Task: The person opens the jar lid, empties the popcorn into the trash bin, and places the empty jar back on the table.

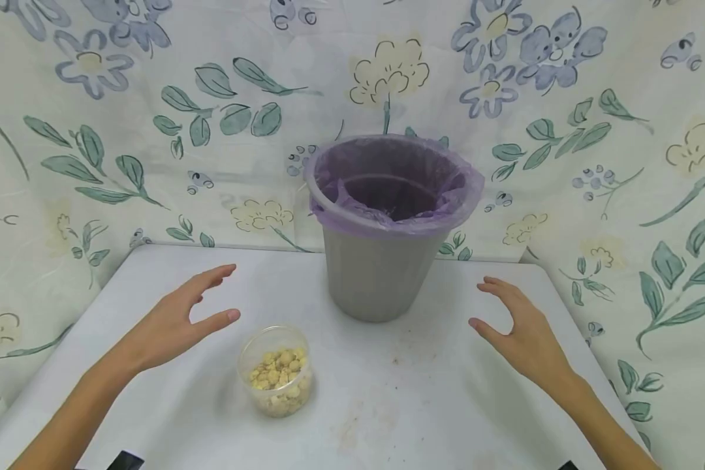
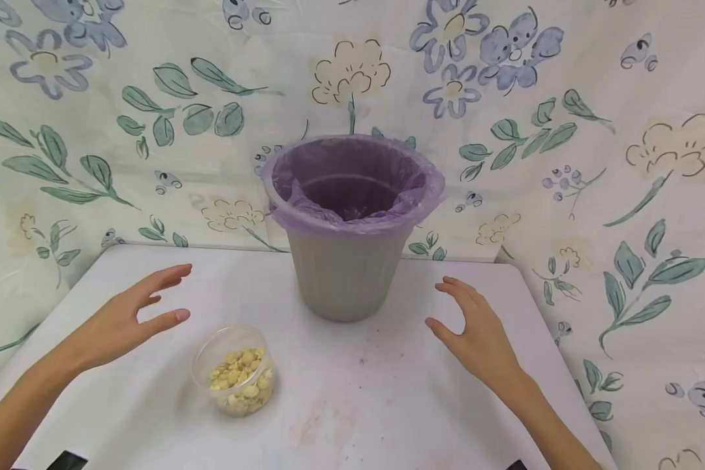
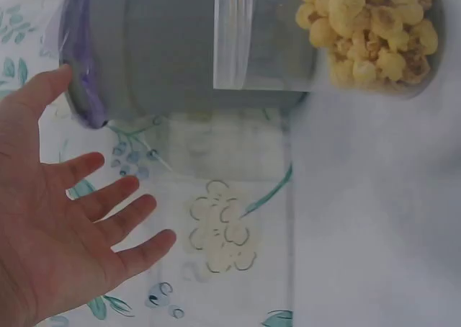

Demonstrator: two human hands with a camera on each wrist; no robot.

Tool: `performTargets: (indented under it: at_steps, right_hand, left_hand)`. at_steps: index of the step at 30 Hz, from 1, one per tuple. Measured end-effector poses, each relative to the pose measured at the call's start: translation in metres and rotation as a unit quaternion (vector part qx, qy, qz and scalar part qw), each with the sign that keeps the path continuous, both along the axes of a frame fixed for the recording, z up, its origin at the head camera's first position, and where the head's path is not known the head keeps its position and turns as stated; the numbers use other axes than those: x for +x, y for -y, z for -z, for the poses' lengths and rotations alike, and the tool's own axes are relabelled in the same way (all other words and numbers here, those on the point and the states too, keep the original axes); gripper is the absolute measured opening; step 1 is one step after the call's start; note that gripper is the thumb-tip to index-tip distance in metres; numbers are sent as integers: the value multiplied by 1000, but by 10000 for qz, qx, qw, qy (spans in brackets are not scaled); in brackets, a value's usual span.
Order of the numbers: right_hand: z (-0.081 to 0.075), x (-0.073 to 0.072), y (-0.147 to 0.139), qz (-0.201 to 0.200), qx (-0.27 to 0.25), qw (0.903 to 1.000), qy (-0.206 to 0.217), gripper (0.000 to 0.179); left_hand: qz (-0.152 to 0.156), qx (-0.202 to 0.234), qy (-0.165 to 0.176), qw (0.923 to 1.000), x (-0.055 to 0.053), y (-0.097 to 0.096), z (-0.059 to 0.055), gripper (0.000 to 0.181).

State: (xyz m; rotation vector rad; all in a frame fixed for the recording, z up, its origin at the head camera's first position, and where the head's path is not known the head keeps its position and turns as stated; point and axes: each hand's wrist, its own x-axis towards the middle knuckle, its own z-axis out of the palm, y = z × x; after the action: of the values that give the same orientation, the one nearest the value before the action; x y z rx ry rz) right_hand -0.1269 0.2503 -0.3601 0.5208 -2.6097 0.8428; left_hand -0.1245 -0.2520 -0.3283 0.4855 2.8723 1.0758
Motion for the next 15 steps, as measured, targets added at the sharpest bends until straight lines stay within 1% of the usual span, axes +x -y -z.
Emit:
performTargets:
  at_steps: [3,5,8,11,15]
  right_hand:
    - [6,3,8,-180,-193,9997,-9,57]
    - [11,5,14,-321,-369,9988,87,59]
    - [17,8,21,-525,-694,9955,366,59]
    - [22,10,30,-723,-1025,9899,666,57]
    - [31,12,43,-996,-1321,9813,984,56]
  left_hand:
    - [357,618,111,9974,4,5,12,68]
    - [550,883,181,9944,8,7,19,66]
    - [783,1112,234,9904,12,9,28,68]
    - [960,1303,277,9864,16,8,37,71]
    - [982,1489,401,9831,22,6,50,75]
